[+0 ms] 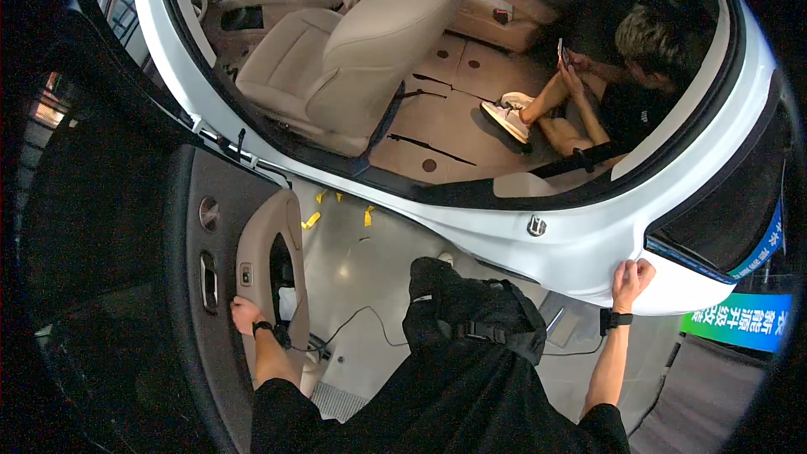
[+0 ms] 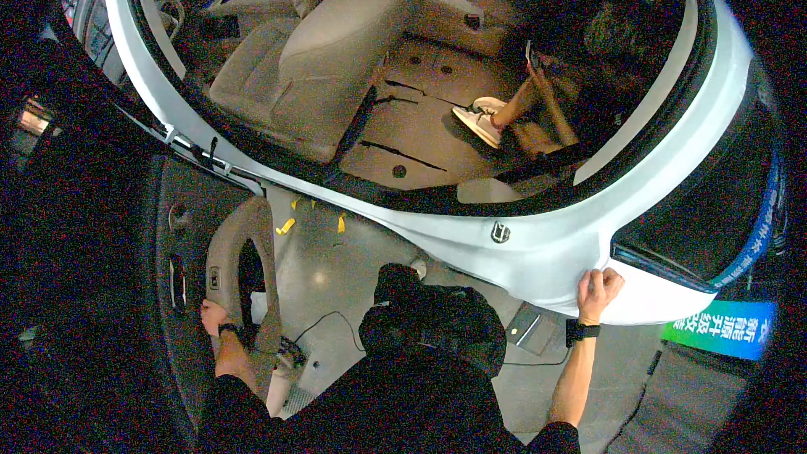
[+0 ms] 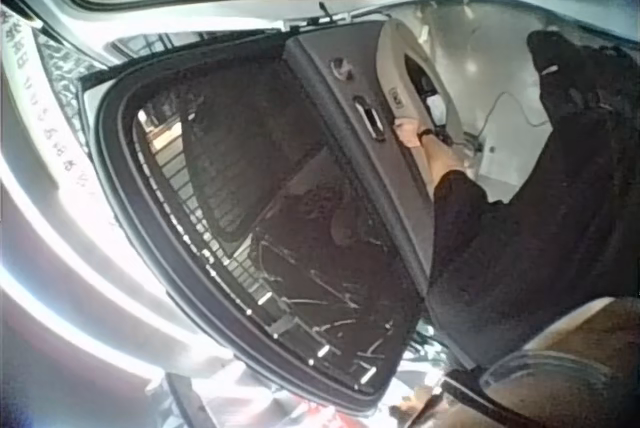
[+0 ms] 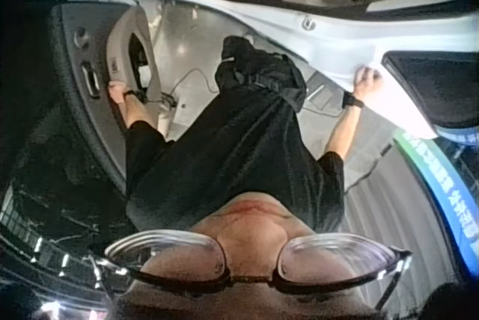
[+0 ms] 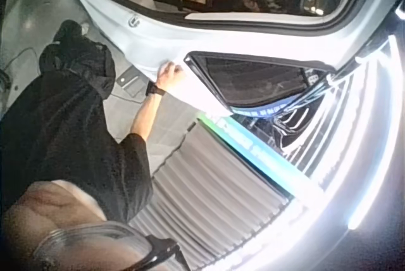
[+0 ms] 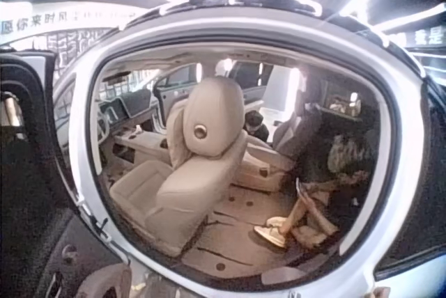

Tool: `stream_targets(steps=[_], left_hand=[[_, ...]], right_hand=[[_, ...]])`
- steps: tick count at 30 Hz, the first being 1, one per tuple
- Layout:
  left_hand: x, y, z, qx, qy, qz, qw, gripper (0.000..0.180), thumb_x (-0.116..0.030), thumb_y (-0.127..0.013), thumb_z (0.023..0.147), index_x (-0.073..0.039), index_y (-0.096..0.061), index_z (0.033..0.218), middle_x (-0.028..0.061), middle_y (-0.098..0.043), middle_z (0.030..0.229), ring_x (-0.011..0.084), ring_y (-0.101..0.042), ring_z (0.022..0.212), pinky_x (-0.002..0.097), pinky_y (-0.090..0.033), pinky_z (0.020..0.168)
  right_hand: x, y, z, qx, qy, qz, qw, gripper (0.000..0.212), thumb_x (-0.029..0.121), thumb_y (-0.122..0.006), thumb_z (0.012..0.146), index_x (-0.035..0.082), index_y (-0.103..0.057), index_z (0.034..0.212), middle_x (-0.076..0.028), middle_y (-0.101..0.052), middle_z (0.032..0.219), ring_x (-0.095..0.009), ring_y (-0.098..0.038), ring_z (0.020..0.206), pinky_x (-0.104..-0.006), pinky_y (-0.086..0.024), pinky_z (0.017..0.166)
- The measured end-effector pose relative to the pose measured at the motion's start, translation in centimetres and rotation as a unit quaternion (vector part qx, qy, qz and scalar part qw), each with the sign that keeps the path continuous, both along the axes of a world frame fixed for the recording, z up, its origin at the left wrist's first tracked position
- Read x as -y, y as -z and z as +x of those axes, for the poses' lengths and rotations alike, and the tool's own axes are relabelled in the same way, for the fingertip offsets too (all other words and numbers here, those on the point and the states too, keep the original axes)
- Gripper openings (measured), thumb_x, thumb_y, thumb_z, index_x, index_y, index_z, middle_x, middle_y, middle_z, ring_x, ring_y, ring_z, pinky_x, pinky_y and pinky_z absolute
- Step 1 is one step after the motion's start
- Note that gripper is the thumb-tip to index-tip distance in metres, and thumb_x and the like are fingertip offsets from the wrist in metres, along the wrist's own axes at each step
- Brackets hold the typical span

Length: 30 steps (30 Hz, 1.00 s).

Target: The person installs a black plastic window visor onto the upper edge of a white car's rear passenger door. They align the visor along the door frame, press it into place, and smooth it along the length to secure it.

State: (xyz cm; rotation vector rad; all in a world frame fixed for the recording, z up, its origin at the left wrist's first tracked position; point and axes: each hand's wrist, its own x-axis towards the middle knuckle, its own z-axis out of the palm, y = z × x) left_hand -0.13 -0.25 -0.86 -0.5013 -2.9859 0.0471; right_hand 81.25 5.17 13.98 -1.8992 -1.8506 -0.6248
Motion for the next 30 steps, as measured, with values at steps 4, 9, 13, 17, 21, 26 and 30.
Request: stream_targets(steps=[4,9,13,17,21,26,30], left_hand=[[-0.9,-1.1,0.6,0.052,-0.074,0.043,0.995,0.054,-0.041,-0.024,0.090,-0.007,-0.062,0.106,0.0200,-0.064,0.100,0.0401,-0.061,0.088,0.0509,-0.046,0.079],[-0.7,-0.8,0.2,0.047,-0.085,0.025,0.995,0.053,-0.040,-0.025,0.090,-0.008,-0.061,0.111,0.0181,-0.063,0.105,0.0397,-0.060,0.092,0.0504,-0.045,0.081],[-1.1,-1.2,1.0,0.058,-0.099,0.033,0.993,0.051,-0.040,-0.026,0.090,-0.010,-0.061,0.111,0.0179,-0.064,0.105,0.0394,-0.060,0.092,0.0503,-0.045,0.082],[-0.8,-1.0,0.9,0.020,-0.085,0.055,0.995,0.050,-0.040,-0.026,0.089,-0.009,-0.063,0.105,0.0191,-0.064,0.101,0.0396,-0.061,0.090,0.0508,-0.045,0.080],[-1.0,-1.2,1.2,0.012,-0.082,0.052,0.995,0.050,-0.039,-0.026,0.089,-0.009,-0.064,0.103,0.0187,-0.065,0.098,0.0400,-0.061,0.088,0.0508,-0.046,0.079],[-1.3,-0.9,0.9,0.005,-0.093,0.047,0.995,0.050,-0.039,-0.027,0.089,-0.010,-0.064,0.103,0.0184,-0.065,0.096,0.0397,-0.062,0.086,0.0504,-0.047,0.077],[-0.5,-0.5,0.5,0.014,-0.097,0.042,0.994,0.050,-0.039,-0.027,0.089,-0.010,-0.064,0.104,0.0187,-0.065,0.096,0.0392,-0.062,0.085,0.0504,-0.048,0.077]], right_hand=[[-0.3,0.4,-0.4,-0.006,-0.001,0.030,1.000,0.013,0.004,-0.066,0.069,0.005,-0.055,0.074,-0.010,-0.042,0.079,-0.026,-0.040,0.074,-0.0375,-0.035,0.067],[0.0,0.8,-0.4,-0.019,0.011,0.020,1.000,0.012,0.004,-0.066,0.069,0.004,-0.054,0.073,-0.011,-0.044,0.081,-0.027,-0.041,0.077,-0.0381,-0.036,0.070],[0.3,1.5,0.5,-0.001,0.025,0.014,1.000,0.012,0.005,-0.065,0.071,0.003,-0.054,0.072,-0.012,-0.046,0.084,-0.028,-0.042,0.080,-0.0381,-0.038,0.072],[0.3,1.7,0.5,0.001,0.028,0.009,1.000,0.012,0.005,-0.066,0.071,0.003,-0.054,0.071,-0.012,-0.046,0.085,-0.028,-0.043,0.080,-0.0376,-0.038,0.071],[0.2,1.6,0.5,0.001,0.020,0.027,0.999,0.014,0.004,-0.067,0.071,0.003,-0.053,0.070,-0.012,-0.046,0.086,-0.027,-0.043,0.079,-0.0370,-0.038,0.070],[0.5,2.2,1.1,-0.004,0.027,0.029,0.999,0.014,0.003,-0.067,0.071,0.001,-0.053,0.072,-0.012,-0.046,0.085,-0.027,-0.044,0.079,-0.0363,-0.038,0.069],[0.3,2.1,0.7,-0.011,0.012,0.028,0.999,0.014,0.003,-0.067,0.071,0.001,-0.054,0.073,-0.012,-0.045,0.085,-0.026,-0.043,0.078,-0.0360,-0.039,0.068]])
